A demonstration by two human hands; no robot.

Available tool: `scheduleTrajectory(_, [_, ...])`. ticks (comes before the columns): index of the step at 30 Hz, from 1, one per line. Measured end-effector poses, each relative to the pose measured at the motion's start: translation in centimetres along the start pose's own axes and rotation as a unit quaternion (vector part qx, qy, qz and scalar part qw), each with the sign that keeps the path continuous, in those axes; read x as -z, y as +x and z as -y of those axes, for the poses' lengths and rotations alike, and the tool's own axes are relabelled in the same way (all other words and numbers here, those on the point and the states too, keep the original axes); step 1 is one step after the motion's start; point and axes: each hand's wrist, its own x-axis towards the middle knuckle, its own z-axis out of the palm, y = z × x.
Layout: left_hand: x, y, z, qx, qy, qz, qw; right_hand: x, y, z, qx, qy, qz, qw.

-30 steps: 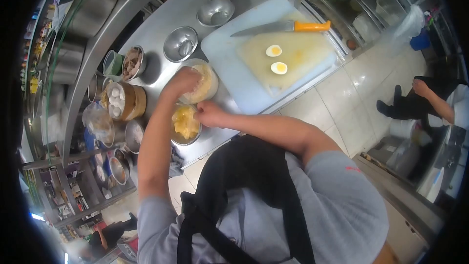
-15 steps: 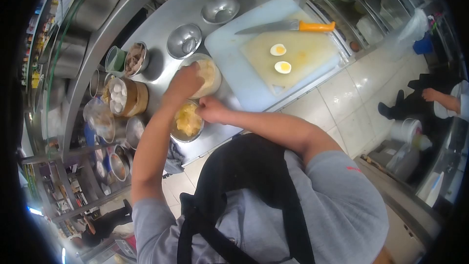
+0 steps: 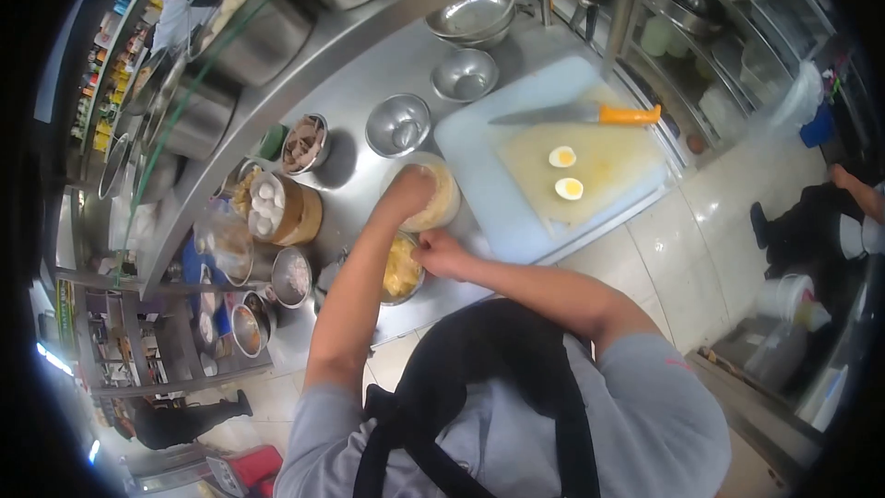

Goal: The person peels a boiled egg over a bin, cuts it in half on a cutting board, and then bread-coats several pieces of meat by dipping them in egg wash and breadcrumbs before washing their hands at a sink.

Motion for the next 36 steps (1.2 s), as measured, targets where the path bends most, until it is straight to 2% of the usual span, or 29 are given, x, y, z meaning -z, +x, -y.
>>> scheduleTrajectory(1, [1.0, -0.6, -1.1, 0.103, -0.162, -0.019, 0.981, -0.1, 0.3, 0.0, 0.004, -0.001, 0.001, 1.0])
scheduleTrajectory(2, [-0.2, 0.1, -0.3, 0.104, -0.162, -0.021, 0.981, -0.3, 0.5, -0.4, -0.016, 0.016, 0.007, 1.0])
scheduleTrajectory(4, [-0.8, 1.3, 0.8, 0.075, -0.03, 0.05, 0.995, -0.4, 1.1, -0.7, -0.031, 0.029, 0.016, 0.999])
scheduleTrajectory(5, [-0.4, 1.1, 0.8, 0.077, -0.029, 0.047, 0.996, -0.4, 1.2, -0.9, -0.033, 0.048, 0.023, 0.998])
scheduleTrajectory(7, [-0.7, -0.3, 0.3, 0.038, -0.055, -0.097, 0.993, -0.4, 1.0, -1.5, -0.05, 0.067, 0.032, 0.996])
scheduleTrajectory(8, [-1.6, -0.1, 1.6, 0.039, -0.062, -0.085, 0.994, -0.2, 1.5, -1.4, -0.05, 0.088, 0.047, 0.994])
scheduleTrajectory(9, [-2.4, 0.2, 3.3, -0.019, 0.044, 0.003, 0.999, -0.2, 1.4, -1.9, -0.058, 0.113, 0.059, 0.99])
scheduleTrajectory(11, [-4.6, -1.8, 2.7, -0.086, 0.132, 0.105, 0.982, 0.0, 1.0, -1.3, -0.067, 0.149, 0.076, 0.984])
scheduleTrajectory(13, [-1.1, -4.4, -0.9, 0.035, 0.043, -0.053, 0.997, 0.8, 0.5, -0.2, -0.083, 0.154, 0.079, 0.981])
scheduleTrajectory(15, [-0.4, -5.0, -1.3, 0.034, 0.063, -0.042, 0.997, 0.4, 0.8, -1.0, -0.116, 0.154, 0.108, 0.975])
scheduleTrajectory(23, [0.1, -4.4, 0.2, -0.002, 0.172, -0.024, 0.985, 0.6, 0.2, -0.1, -0.121, 0.13, 0.118, 0.977])
scheduleTrajectory(26, [1.5, -4.6, 0.1, -0.003, 0.133, -0.064, 0.989, 0.6, 0.0, -0.2, -0.107, 0.133, 0.1, 0.98])
scheduleTrajectory(28, [3.1, -5.0, 0.0, 0.057, -0.026, -0.089, 0.994, 0.8, 0.1, -0.3, -0.096, 0.135, 0.088, 0.982])
scheduleTrajectory(29, [3.8, -5.0, 0.6, 0.055, -0.026, -0.09, 0.994, 0.9, 0.1, -0.3, -0.099, 0.128, 0.09, 0.983])
scheduleTrajectory(31, [5.6, -4.5, 2.2, 0.04, -0.168, -0.076, 0.982, 0.9, 0.1, -0.3, -0.103, 0.119, 0.091, 0.983])
scheduleTrajectory(34, [9.3, -3.3, 2.7, 0.084, -0.197, -0.094, 0.972, 0.7, 0.3, -0.8, -0.098, 0.124, 0.087, 0.984])
scheduleTrajectory(36, [10.5, -1.6, 4.9, 0.044, -0.209, -0.14, 0.967, 0.4, 0.7, -1.5, -0.098, 0.127, 0.084, 0.983])
